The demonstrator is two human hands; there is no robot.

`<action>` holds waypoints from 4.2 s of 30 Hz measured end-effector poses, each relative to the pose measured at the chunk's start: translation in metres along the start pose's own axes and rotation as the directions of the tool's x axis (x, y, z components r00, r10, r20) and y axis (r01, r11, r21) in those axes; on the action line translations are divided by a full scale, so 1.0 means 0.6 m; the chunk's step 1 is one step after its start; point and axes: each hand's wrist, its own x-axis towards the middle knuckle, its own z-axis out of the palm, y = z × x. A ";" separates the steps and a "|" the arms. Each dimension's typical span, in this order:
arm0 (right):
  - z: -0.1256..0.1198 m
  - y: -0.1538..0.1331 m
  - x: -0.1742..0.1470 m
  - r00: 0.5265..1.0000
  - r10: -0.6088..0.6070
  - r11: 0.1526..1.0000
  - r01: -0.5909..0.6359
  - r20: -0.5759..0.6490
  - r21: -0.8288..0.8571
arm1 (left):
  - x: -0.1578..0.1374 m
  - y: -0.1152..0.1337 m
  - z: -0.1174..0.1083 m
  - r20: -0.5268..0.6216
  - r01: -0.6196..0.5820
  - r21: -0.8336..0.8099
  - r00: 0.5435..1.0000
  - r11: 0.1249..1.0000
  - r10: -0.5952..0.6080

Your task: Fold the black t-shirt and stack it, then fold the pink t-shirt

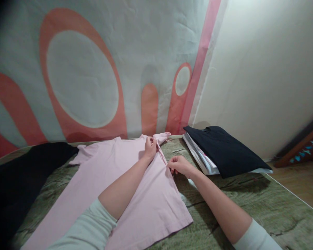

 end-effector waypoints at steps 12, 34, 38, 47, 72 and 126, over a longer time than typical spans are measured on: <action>0.010 -0.011 -0.004 0.998 -0.022 0.974 0.009 0.056 0.227 | 0.002 -0.003 -0.001 -0.011 -0.075 0.057 0.997 0.996 0.076; 0.017 0.002 0.013 0.999 -0.037 0.975 0.033 0.011 0.222 | 0.003 -0.006 0.001 -0.011 -0.077 0.073 0.997 0.994 0.078; 0.025 -0.004 0.026 0.996 -0.082 0.970 0.075 0.019 0.233 | 0.001 -0.005 0.002 0.006 -0.084 0.071 0.996 0.994 0.084; 0.038 -0.010 0.042 0.994 -0.102 0.978 0.109 -0.046 0.177 | 0.002 -0.015 0.003 0.017 -0.103 0.115 0.995 0.988 0.102; 0.034 -0.005 0.061 0.994 -0.046 0.998 0.050 -0.095 0.048 | -0.005 0.008 -0.003 0.083 -0.097 0.119 0.993 0.988 0.088; -0.038 0.003 0.062 0.979 0.189 0.957 -0.201 -0.079 -0.207 | -0.096 0.064 -0.119 0.862 -0.766 0.298 0.472 0.570 0.183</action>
